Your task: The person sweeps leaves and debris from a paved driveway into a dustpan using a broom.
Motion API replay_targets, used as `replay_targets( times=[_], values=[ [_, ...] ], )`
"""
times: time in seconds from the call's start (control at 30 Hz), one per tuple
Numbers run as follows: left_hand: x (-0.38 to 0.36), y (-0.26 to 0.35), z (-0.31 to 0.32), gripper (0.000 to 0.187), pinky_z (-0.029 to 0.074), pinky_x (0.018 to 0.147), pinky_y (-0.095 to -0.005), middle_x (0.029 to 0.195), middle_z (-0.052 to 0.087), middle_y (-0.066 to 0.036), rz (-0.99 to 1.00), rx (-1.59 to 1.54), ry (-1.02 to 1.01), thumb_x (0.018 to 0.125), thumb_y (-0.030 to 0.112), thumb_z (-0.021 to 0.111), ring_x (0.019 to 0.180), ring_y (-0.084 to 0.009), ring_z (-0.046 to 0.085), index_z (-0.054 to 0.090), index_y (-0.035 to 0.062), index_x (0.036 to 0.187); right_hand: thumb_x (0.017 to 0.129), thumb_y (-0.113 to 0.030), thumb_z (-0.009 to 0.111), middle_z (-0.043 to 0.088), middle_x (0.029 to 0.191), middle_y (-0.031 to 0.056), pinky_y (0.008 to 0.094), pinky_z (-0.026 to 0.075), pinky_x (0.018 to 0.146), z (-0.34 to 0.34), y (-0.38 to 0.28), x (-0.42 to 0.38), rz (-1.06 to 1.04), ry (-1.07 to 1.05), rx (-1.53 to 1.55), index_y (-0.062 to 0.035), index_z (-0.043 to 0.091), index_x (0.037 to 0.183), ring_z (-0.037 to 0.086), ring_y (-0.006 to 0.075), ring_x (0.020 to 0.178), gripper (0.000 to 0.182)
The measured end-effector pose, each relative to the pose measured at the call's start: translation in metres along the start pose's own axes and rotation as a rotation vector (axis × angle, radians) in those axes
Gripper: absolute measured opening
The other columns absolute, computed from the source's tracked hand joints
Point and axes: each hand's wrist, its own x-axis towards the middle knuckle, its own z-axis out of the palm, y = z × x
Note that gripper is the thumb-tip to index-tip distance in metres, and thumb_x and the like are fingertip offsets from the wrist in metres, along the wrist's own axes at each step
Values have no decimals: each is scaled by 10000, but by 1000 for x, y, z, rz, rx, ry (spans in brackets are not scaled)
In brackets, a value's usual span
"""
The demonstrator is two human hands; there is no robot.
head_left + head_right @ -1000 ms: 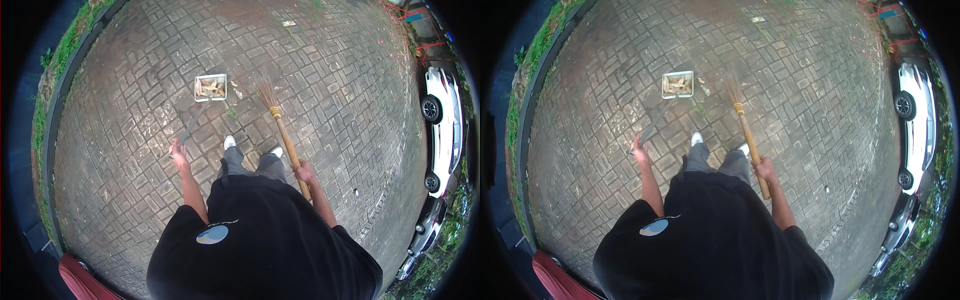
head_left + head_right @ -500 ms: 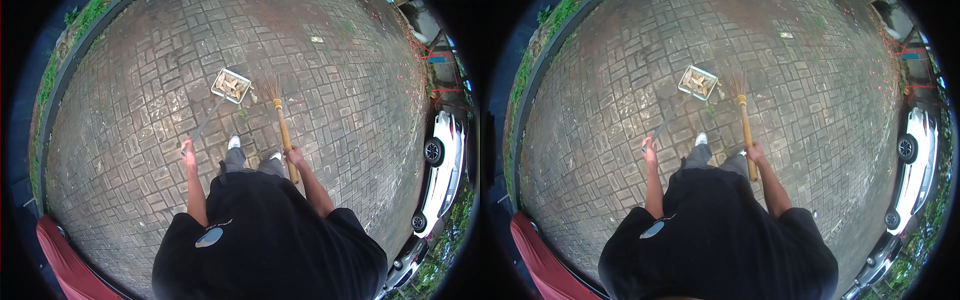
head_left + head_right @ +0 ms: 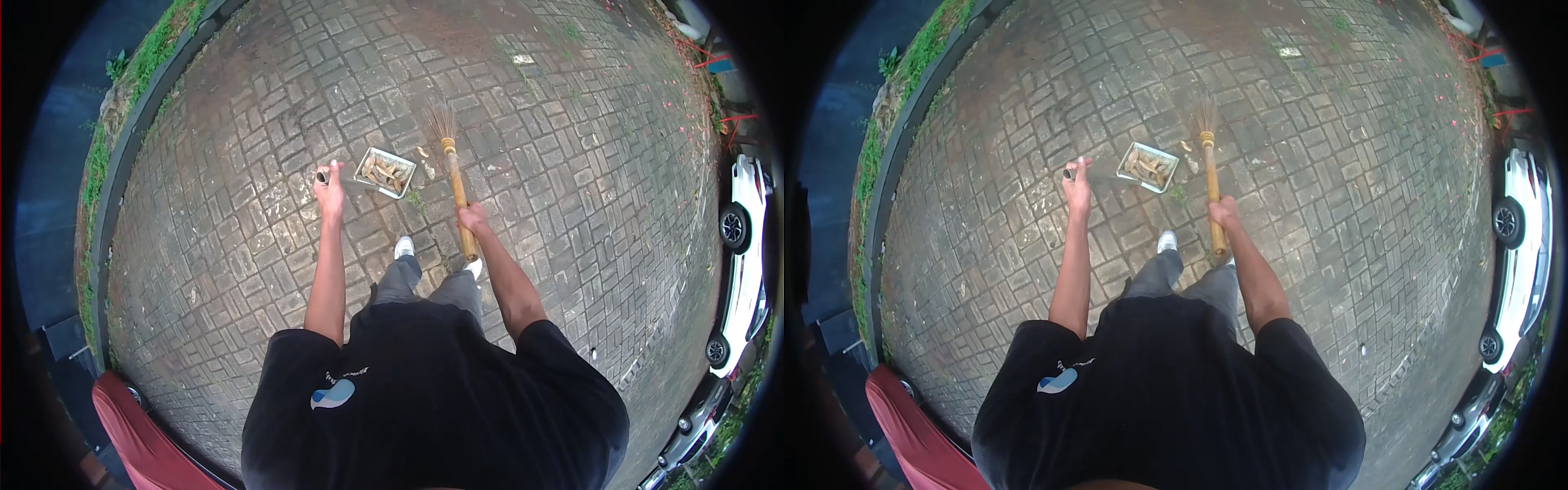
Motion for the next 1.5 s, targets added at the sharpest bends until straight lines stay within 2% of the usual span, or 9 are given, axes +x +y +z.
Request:
replay_targets(
  times=[0.27,0.43,0.6,0.73,0.93,1.0,1.2,1.33,1.5],
  values=[
    [24,11,25,328,390,699,-277,741,583,-30,-2,72,-131,908,308,523,725,-107,484,527,68,685,745,-180,570,631,692,162,372,526,566,31,-19,46,110,-40,-74,55,609,954,645,249,581,317],
    [44,28,67,368,312,526,-252,604,357,64,59,164,-257,892,274,559,587,-55,327,379,92,627,734,-174,557,634,749,188,387,521,573,50,16,59,95,-18,-149,66,599,959,652,264,622,333],
    [76,26,94,353,311,501,-251,574,381,60,57,116,-310,887,278,565,550,-53,338,413,104,620,799,-160,540,594,705,146,328,485,477,3,-30,-21,274,-323,473,82,561,938,586,221,537,280],
    [85,28,102,381,332,496,-235,567,438,52,111,111,-307,884,279,570,533,-49,375,415,105,582,825,-150,544,563,692,92,282,466,434,-31,-38,-58,314,-386,609,50,520,981,535,166,506,255],
    [94,14,98,386,323,481,-256,550,392,61,155,169,-323,891,271,552,523,-54,353,407,105,575,804,-193,546,580,700,103,301,479,466,3,-33,-40,147,-116,377,57,543,983,560,178,508,308],
    [89,23,96,391,318,479,-261,544,386,59,143,194,-315,891,270,550,523,-54,347,406,100,570,736,-154,515,626,688,198,364,511,528,22,-18,-7,99,0,128,109,579,912,641,274,585,323],
    [71,40,83,412,302,476,-268,538,363,49,148,260,-334,890,274,547,530,-53,328,383,90,560,718,-136,493,630,702,218,378,510,535,3,-17,-26,168,-191,31,107,592,897,641,303,566,318],
    [62,29,82,394,304,489,-262,560,358,58,65,238,-336,889,259,552,547,-47,329,385,92,574,799,-185,568,574,647,97,299,453,431,-23,-5,-73,281,-291,381,54,560,903,555,171,494,261],
    [53,22,67,387,289,494,-259,566,352,71,85,172,-321,891,242,551,551,-46,312,372,120,571,826,-169,558,562,699,76,273,443,417,-46,-2,-147,214,-259,426,17,550,1006,528,140,488,259]
  ],
)
